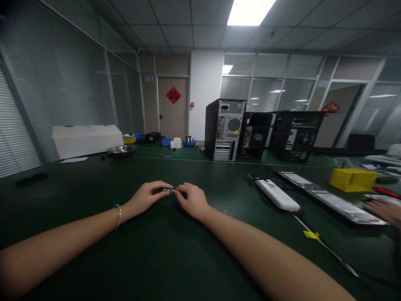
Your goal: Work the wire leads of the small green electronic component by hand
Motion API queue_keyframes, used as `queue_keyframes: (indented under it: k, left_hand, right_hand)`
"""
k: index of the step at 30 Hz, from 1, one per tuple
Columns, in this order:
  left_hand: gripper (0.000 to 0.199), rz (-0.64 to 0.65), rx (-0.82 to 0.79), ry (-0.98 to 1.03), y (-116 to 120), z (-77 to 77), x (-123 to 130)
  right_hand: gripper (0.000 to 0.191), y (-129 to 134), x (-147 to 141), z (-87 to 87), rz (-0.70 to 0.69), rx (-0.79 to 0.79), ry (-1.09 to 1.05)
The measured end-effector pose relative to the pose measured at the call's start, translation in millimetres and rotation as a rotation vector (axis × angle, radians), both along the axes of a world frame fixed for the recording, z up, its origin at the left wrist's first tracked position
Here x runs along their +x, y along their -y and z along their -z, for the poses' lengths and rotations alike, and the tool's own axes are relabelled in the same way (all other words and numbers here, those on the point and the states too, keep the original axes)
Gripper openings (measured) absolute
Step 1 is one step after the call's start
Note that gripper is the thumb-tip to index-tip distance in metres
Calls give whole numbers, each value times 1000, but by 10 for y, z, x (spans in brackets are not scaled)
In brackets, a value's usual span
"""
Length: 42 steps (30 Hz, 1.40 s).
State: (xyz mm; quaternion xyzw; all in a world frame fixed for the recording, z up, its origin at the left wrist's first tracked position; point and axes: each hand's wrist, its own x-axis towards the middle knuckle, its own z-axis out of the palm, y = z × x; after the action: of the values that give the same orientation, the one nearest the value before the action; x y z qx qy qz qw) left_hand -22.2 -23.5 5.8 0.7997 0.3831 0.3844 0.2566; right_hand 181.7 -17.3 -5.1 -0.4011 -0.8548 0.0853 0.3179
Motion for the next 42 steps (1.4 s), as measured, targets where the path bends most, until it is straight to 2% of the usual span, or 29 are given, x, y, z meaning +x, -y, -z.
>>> queue_keyframes:
  k: [14, 17, 23, 34, 42]
  left_hand:
    - [26, 65, -207, 166, -36, 18, 15]
    - [26, 42, -184, 129, -8, -2, 22]
    - [23, -2, -26, 40, 34, -29, 23]
    - [26, 63, -165, 99, -23, 23, 8]
    - [27, -3, -209, 186, -47, 21, 38]
  right_hand:
    - [24, 11, 17, -20, -64, -40, -50]
    - [23, 15, 14, -25, -60, -34, -33]
    - [22, 18, 3, -5, -31, 2, -3]
    - [23, 1, 15, -13, -81, -11, -26]
    - [24, -35, -10, 15, -22, -13, -30]
